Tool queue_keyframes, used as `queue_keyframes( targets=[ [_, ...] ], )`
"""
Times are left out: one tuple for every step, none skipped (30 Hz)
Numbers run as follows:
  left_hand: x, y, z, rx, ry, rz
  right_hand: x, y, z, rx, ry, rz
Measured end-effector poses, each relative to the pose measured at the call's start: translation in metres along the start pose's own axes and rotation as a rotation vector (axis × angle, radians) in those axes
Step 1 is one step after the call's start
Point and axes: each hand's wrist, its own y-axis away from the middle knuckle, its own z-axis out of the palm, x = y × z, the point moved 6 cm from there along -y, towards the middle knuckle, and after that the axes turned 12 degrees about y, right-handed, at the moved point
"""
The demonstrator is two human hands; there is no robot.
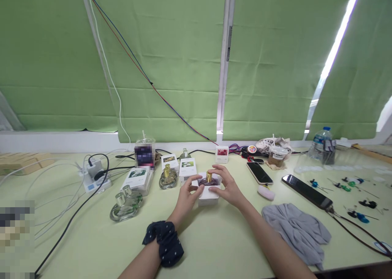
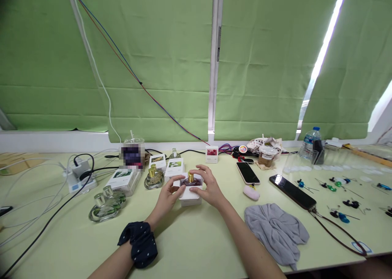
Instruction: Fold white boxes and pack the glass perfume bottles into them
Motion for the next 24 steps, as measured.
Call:
queue_keyframes(
  targets=[
    [-0.0003,0.0000,0.0001,-0.002,0.005,-0.002,0.0019,0.0007,0.0007,-0.009,-0.010,0.022],
    [-0.0006,0.0000,-0.0001,0.000,0.011,-0.005,0.0031,0.0012,0.0014,-0.017,-0.024,0.036],
    [-0.0011,0.0001,-0.0001,0.001,0.016,-0.009,0.0038,0.0015,0.0020,-0.022,-0.039,0.045],
    [-0.0015,0.0001,-0.0002,0.001,0.020,-0.012,0.0041,0.0016,0.0025,-0.026,-0.052,0.052],
    [-0.0019,0.0001,-0.0003,0.002,0.021,-0.015,0.0042,0.0015,0.0028,-0.028,-0.060,0.055],
    [-0.0023,0.0000,-0.0004,0.002,0.020,-0.017,0.0039,0.0012,0.0029,-0.029,-0.064,0.055],
    [-0.0026,0.0000,-0.0006,0.005,0.019,-0.018,0.0034,0.0008,0.0028,-0.026,-0.063,0.049],
    [-0.0029,-0.0001,-0.0009,0.006,0.019,-0.018,0.0027,0.0004,0.0029,-0.026,-0.060,0.038],
    [-0.0032,-0.0003,-0.0010,0.006,0.021,-0.016,0.0019,0.0000,0.0029,-0.026,-0.055,0.025],
    [-0.0034,-0.0004,-0.0011,0.006,0.024,-0.013,0.0012,-0.0004,0.0030,-0.027,-0.052,0.011],
    [-0.0036,-0.0006,-0.0011,0.005,0.026,-0.010,0.0008,-0.0007,0.0031,-0.026,-0.048,0.000],
    [-0.0037,-0.0008,-0.0012,0.005,0.027,-0.006,0.0008,-0.0008,0.0033,-0.026,-0.043,-0.007],
    [-0.0039,-0.0010,-0.0012,0.006,0.026,-0.005,0.0012,-0.0008,0.0034,-0.025,-0.038,-0.009],
    [-0.0042,-0.0012,-0.0011,0.005,0.023,-0.007,0.0018,-0.0008,0.0037,-0.024,-0.036,-0.008],
    [-0.0045,-0.0013,-0.0012,0.007,0.019,-0.010,0.0024,-0.0006,0.0039,-0.023,-0.037,-0.007],
    [-0.0049,-0.0014,-0.0011,0.008,0.017,-0.016,0.0031,-0.0004,0.0043,-0.024,-0.039,-0.004],
    [-0.0051,-0.0014,-0.0010,0.009,0.015,-0.019,0.0037,-0.0002,0.0046,-0.026,-0.042,0.000],
    [-0.0049,-0.0014,-0.0008,0.008,0.014,-0.021,0.0041,0.0000,0.0047,-0.027,-0.044,0.005],
    [-0.0045,-0.0013,-0.0006,0.008,0.016,-0.020,0.0044,0.0002,0.0048,-0.029,-0.044,0.011],
    [-0.0037,-0.0012,-0.0005,0.010,0.018,-0.016,0.0045,0.0003,0.0046,-0.029,-0.042,0.017],
    [-0.0029,-0.0010,-0.0004,0.012,0.021,-0.012,0.0045,0.0004,0.0045,-0.031,-0.038,0.022],
    [-0.0023,-0.0009,-0.0003,0.013,0.023,-0.012,0.0044,0.0005,0.0043,-0.033,-0.033,0.028],
    [-0.0018,-0.0007,-0.0004,0.015,0.025,-0.013,0.0043,0.0005,0.0041,-0.035,-0.029,0.033],
    [-0.0015,-0.0006,-0.0005,0.016,0.025,-0.015,0.0043,0.0005,0.0040,-0.036,-0.027,0.037]
  ],
)
